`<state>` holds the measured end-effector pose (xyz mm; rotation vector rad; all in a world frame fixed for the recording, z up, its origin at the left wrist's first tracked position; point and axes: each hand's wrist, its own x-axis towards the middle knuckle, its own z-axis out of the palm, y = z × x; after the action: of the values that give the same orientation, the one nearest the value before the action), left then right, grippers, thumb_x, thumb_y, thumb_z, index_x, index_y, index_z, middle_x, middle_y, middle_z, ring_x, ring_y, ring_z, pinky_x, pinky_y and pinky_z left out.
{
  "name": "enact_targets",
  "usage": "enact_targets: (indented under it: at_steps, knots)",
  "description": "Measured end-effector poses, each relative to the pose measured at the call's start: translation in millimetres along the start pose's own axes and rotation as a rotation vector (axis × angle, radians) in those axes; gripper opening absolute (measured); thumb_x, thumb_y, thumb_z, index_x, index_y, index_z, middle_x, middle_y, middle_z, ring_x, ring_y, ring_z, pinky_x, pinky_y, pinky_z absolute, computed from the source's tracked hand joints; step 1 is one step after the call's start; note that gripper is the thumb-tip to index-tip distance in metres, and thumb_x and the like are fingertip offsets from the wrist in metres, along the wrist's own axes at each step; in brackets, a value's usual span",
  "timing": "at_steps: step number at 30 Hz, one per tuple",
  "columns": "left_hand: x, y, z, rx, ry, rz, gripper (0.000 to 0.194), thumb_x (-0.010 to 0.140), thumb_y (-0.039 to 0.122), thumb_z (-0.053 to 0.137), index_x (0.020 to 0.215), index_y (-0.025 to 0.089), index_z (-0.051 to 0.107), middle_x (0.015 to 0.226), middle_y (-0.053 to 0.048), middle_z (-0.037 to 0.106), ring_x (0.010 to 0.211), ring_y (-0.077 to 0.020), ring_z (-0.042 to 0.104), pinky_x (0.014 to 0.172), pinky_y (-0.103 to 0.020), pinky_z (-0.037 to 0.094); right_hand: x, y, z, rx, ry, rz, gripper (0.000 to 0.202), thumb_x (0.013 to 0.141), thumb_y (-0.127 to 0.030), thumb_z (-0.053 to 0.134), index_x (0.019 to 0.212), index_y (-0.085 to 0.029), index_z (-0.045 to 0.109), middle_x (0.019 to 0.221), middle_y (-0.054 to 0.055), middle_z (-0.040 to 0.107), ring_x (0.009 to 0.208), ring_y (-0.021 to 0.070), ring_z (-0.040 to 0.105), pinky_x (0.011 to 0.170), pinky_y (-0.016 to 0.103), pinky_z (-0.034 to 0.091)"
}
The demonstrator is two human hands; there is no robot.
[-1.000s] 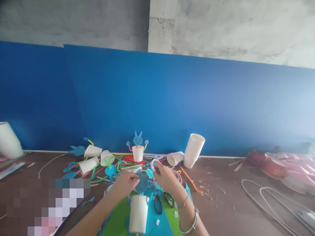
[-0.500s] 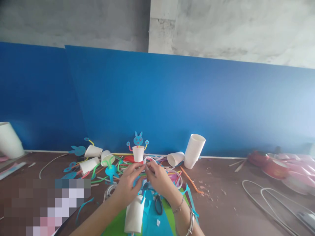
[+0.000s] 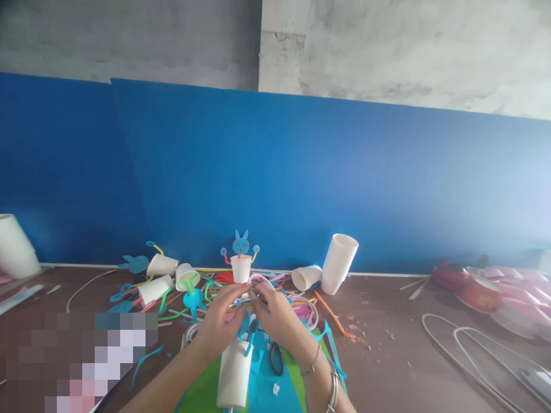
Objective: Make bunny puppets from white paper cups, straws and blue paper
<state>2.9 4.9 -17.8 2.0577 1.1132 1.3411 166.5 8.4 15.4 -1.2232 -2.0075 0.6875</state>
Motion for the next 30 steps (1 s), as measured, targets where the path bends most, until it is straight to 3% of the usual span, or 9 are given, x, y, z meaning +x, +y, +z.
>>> enact_targets:
  at_steps: [6, 12, 16, 20, 24, 30]
  knots:
    - [0.0, 3.1, -1.4, 0.016, -0.027, 0.074, 0.029, 0.087, 0.016, 0.048, 0.107, 0.024, 0.067, 0.115, -0.008, 0.064, 0.111, -0.0242, 0.056, 0.097, -0.04, 0.043, -0.7, 4.6, -0.7, 0.0, 0.016, 0.01, 0.018, 0.093, -0.031, 0.044, 0.083, -0.019, 0.053, 0.059, -0.004, 0.052, 0.055, 0.0128, 0.047, 0.052, 0.023, 0.033]
    - [6.9, 1.5, -1.2, -0.111, 0.036, -0.128, 0.01, 0.082, 0.021, 0.054, 0.086, 0.02, 0.062, 0.09, -0.005, 0.065, 0.086, -0.0201, 0.06, 0.074, -0.031, 0.048, -2.6, -8.6, -1.0, -0.05, -0.009, -0.012, 0.016, 0.091, -0.021, 0.045, 0.089, -0.019, 0.061, 0.073, 0.0, 0.062, 0.066, 0.0145, 0.054, 0.059, 0.023, 0.036]
    - [8.2, -1.6, -0.6, -0.102, 0.052, -0.151, 0.009, 0.083, 0.025, 0.054, 0.081, 0.019, 0.06, 0.084, -0.004, 0.062, 0.079, -0.0186, 0.059, 0.072, -0.03, 0.047, -3.7, -13.9, 1.2, -0.037, -0.03, -0.007, 0.025, 0.092, -0.02, 0.04, 0.092, -0.018, 0.064, 0.074, 0.003, 0.065, 0.072, 0.0164, 0.059, 0.065, 0.024, 0.04]
    - [6.3, -0.3, -1.6, -0.081, 0.052, -0.12, 0.012, 0.086, 0.027, 0.05, 0.081, 0.02, 0.058, 0.085, -0.005, 0.06, 0.082, -0.0198, 0.057, 0.073, -0.031, 0.046, -2.8, -12.6, 3.9, -0.035, 0.017, -0.035, 0.025, 0.088, -0.019, 0.042, 0.081, -0.018, 0.067, 0.067, 0.002, 0.062, 0.068, 0.0162, 0.056, 0.063, 0.024, 0.04]
    - [5.0, 1.8, -3.6, -0.068, 0.051, -0.072, 0.013, 0.089, 0.027, 0.048, 0.081, 0.021, 0.056, 0.087, -0.005, 0.059, 0.086, -0.0215, 0.056, 0.079, -0.033, 0.045, -1.7, -12.5, 5.7, -0.009, 0.051, -0.038, 0.026, 0.083, -0.018, 0.045, 0.063, -0.017, 0.062, 0.057, -0.002, 0.052, 0.057, 0.0125, 0.045, 0.055, 0.023, 0.033]
    - [2.4, 4.9, -6.8, -0.063, 0.075, -0.004, 0.017, 0.092, 0.03, 0.044, 0.083, 0.021, 0.055, 0.088, -0.005, 0.056, 0.088, -0.0216, 0.054, 0.081, -0.033, 0.043, -1.2, -15.6, 10.4, 0.174, 0.11, 0.023, 0.024, 0.079, -0.023, 0.048, 0.063, -0.017, 0.064, 0.055, -0.002, 0.047, 0.054, 0.0121, 0.04, 0.05, 0.023, 0.031]
